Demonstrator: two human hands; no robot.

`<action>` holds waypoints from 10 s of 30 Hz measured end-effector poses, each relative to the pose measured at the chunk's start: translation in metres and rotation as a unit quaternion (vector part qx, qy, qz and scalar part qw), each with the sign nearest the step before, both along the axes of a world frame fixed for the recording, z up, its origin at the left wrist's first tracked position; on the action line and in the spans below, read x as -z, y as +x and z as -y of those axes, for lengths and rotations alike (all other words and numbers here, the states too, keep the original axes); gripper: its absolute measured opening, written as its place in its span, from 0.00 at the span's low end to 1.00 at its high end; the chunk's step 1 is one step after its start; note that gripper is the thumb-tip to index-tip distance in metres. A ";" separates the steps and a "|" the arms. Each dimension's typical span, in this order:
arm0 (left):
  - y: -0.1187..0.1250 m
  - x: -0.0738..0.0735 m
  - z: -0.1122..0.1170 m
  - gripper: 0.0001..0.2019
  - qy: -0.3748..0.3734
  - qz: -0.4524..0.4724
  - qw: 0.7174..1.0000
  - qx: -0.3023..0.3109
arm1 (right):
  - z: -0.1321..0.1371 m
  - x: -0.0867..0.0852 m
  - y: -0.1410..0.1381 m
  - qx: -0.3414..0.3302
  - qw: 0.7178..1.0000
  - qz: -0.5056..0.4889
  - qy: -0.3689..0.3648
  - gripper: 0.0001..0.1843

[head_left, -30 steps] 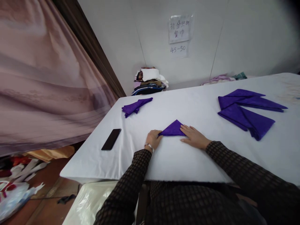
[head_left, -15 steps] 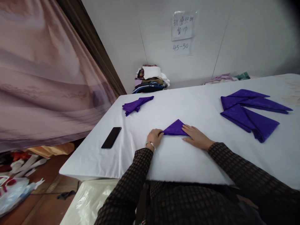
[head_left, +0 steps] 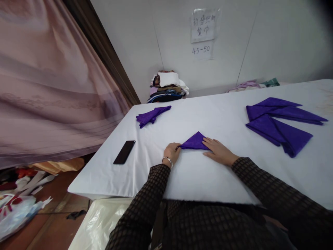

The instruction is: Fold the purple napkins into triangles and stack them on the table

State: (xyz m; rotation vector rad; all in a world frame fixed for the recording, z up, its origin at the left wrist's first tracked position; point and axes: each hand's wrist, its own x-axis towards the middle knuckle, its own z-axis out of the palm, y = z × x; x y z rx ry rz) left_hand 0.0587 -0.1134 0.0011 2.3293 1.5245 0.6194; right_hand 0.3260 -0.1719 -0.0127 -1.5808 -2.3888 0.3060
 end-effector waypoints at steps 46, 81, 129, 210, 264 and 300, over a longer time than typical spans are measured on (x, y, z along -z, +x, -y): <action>-0.009 -0.008 0.005 0.15 0.032 -0.097 0.994 0.035 | -0.002 0.002 0.001 -0.008 1.000 -0.017 0.006 0.28; 0.077 0.003 -0.025 0.32 0.035 -0.275 0.948 0.156 | 0.034 -0.019 0.036 0.002 0.998 -0.053 -0.023 0.39; 0.078 0.002 -0.013 0.31 0.010 -0.184 0.967 0.175 | 0.027 -0.037 0.007 0.038 0.998 0.042 0.020 0.42; 0.029 -0.009 -0.004 0.08 0.004 -0.002 0.997 0.081 | 0.016 0.002 0.046 -0.034 0.989 -0.090 0.109 0.23; 0.087 -0.032 -0.005 0.13 -0.242 0.055 0.947 0.203 | 0.026 -0.019 0.026 0.126 0.923 -0.364 -0.018 0.33; 0.144 0.005 0.009 0.16 -0.173 0.154 0.951 0.207 | 0.039 -0.057 0.359 0.574 0.415 -0.681 0.189 0.11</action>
